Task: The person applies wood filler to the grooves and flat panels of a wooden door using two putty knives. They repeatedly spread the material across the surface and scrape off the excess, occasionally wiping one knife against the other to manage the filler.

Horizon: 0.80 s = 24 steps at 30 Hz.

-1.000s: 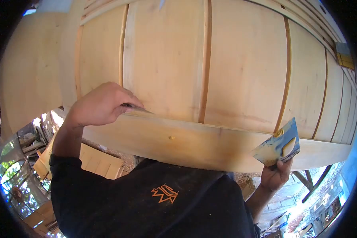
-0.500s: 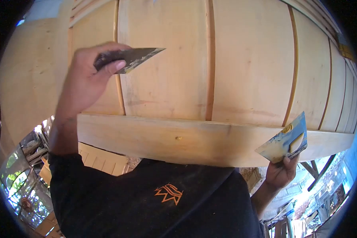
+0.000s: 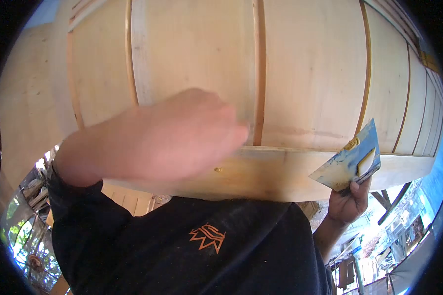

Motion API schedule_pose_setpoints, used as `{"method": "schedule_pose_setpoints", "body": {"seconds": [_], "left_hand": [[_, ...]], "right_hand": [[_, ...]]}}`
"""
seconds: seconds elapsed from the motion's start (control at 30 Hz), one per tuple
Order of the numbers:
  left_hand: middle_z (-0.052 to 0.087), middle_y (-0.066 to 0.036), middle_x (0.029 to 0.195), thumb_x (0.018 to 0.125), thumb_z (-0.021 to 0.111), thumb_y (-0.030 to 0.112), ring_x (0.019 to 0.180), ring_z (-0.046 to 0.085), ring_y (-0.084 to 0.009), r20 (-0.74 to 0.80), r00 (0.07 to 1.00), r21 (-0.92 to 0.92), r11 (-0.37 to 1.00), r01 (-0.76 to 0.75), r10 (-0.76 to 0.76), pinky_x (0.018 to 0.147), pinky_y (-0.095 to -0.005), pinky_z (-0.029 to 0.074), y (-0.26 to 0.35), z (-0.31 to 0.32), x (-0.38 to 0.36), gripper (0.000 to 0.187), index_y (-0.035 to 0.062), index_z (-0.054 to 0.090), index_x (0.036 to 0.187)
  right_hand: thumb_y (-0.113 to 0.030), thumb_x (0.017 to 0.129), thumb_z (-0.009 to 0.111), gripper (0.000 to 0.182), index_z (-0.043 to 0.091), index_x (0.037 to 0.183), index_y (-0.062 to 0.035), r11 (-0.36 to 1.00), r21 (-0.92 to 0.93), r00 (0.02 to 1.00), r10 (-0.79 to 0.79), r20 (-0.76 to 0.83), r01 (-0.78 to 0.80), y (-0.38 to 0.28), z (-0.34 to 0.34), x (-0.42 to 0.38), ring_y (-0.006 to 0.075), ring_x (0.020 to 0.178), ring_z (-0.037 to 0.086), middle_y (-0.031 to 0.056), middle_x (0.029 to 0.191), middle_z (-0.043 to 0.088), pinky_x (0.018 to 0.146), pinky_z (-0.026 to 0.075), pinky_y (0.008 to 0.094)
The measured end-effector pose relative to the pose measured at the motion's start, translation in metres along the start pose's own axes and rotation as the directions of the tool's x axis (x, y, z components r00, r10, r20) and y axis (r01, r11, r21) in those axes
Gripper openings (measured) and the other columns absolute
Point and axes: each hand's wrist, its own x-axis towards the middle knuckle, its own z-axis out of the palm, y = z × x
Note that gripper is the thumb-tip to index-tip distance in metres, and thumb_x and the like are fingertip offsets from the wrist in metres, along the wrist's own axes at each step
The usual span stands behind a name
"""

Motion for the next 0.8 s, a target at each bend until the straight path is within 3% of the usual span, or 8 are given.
{"method": "schedule_pose_setpoints", "body": {"seconds": [0.17,0.2,0.3,0.43,0.53,0.63,0.73,0.8], "left_hand": [[0.061,-0.020,0.072,0.068,0.059,-0.001,0.072,0.062,-0.0350,0.192,0.968,-0.135,0.973,0.187,-0.160,0.060,-0.0398,0.049,-0.030,-0.013,0.005,0.018,-0.0012,0.058,0.086],[0.062,-0.019,0.074,0.070,0.059,0.000,0.073,0.061,-0.0361,0.266,0.938,-0.232,0.930,0.286,-0.223,0.063,-0.0418,0.047,-0.033,-0.014,0.001,0.019,0.0016,0.059,0.089],[0.061,-0.018,0.075,0.072,0.061,0.001,0.076,0.060,-0.0355,0.227,0.960,-0.382,0.892,0.241,-0.162,0.065,-0.0412,0.046,-0.068,0.008,-0.020,0.018,0.0016,0.058,0.090],[0.060,-0.017,0.075,0.070,0.063,0.000,0.077,0.059,-0.0344,0.293,0.926,-0.455,0.817,0.355,-0.240,0.067,-0.0403,0.044,-0.093,0.021,-0.054,0.021,0.0015,0.057,0.090],[0.059,-0.018,0.074,0.067,0.064,-0.002,0.078,0.058,-0.0362,0.384,0.851,-0.279,0.834,0.476,-0.357,0.067,-0.0414,0.044,-0.095,0.012,-0.068,0.023,0.0016,0.057,0.089],[0.059,-0.019,0.074,0.065,0.064,-0.004,0.078,0.058,-0.0370,0.213,0.944,-0.273,0.912,0.307,-0.254,0.066,-0.0420,0.043,-0.085,0.008,-0.066,0.025,0.0016,0.057,0.088],[0.060,-0.019,0.074,0.065,0.063,-0.005,0.076,0.058,-0.0371,0.090,0.969,-0.257,0.935,0.247,-0.231,0.066,-0.0421,0.043,-0.074,0.005,-0.051,0.025,0.0021,0.057,0.088],[0.060,-0.018,0.073,0.065,0.064,-0.005,0.075,0.058,-0.0372,0.109,0.972,-0.360,0.904,0.232,-0.206,0.065,-0.0432,0.043,-0.074,0.002,-0.044,0.025,0.0024,0.057,0.089]], "right_hand": [[0.003,0.079,0.041,0.063,0.021,0.139,0.0012,0.998,-0.064,0.995,0.001,-0.100,-0.007,-0.003,-0.005,-0.001,0.0340,0.128,0.034,0.0204,0.138,0.034,0.109,0.024,0.0492],[0.003,0.079,0.041,0.063,0.022,0.139,0.0013,0.998,-0.061,0.994,-0.002,-0.111,-0.004,-0.003,-0.007,-0.003,0.0338,0.128,0.034,0.0203,0.138,0.034,0.109,0.025,0.0489],[0.003,0.079,0.042,0.062,0.023,0.138,0.0018,0.999,-0.053,0.993,-0.003,-0.116,-0.003,-0.005,-0.014,-0.007,0.0333,0.128,0.035,0.0201,0.138,0.034,0.108,0.025,0.0479],[0.002,0.080,0.042,0.061,0.023,0.138,0.0031,1.000,-0.012,1.000,0.004,-0.022,-0.004,-0.005,-0.009,-0.004,0.0332,0.130,0.032,0.0203,0.139,0.033,0.109,0.023,0.0474],[0.003,0.081,0.041,0.061,0.021,0.139,0.0032,1.000,0.020,1.000,0.009,0.010,-0.009,-0.008,-0.015,-0.006,0.0338,0.130,0.030,0.0209,0.139,0.032,0.110,0.022,0.0480],[0.004,0.081,0.040,0.062,0.019,0.139,0.0031,1.000,0.015,1.000,0.013,0.017,-0.013,-0.009,-0.018,-0.007,0.0340,0.130,0.030,0.0214,0.139,0.032,0.110,0.022,0.0486],[0.005,0.081,0.038,0.062,0.018,0.139,0.0035,1.000,0.012,1.000,0.013,-0.023,-0.012,-0.009,-0.014,-0.008,0.0353,0.130,0.031,0.0231,0.139,0.031,0.109,0.022,0.0494],[0.005,0.081,0.038,0.061,0.019,0.139,0.0039,1.000,0.015,0.999,0.025,-0.021,-0.024,-0.011,-0.012,-0.006,0.0359,0.129,0.031,0.0236,0.138,0.032,0.109,0.023,0.0495]]}}
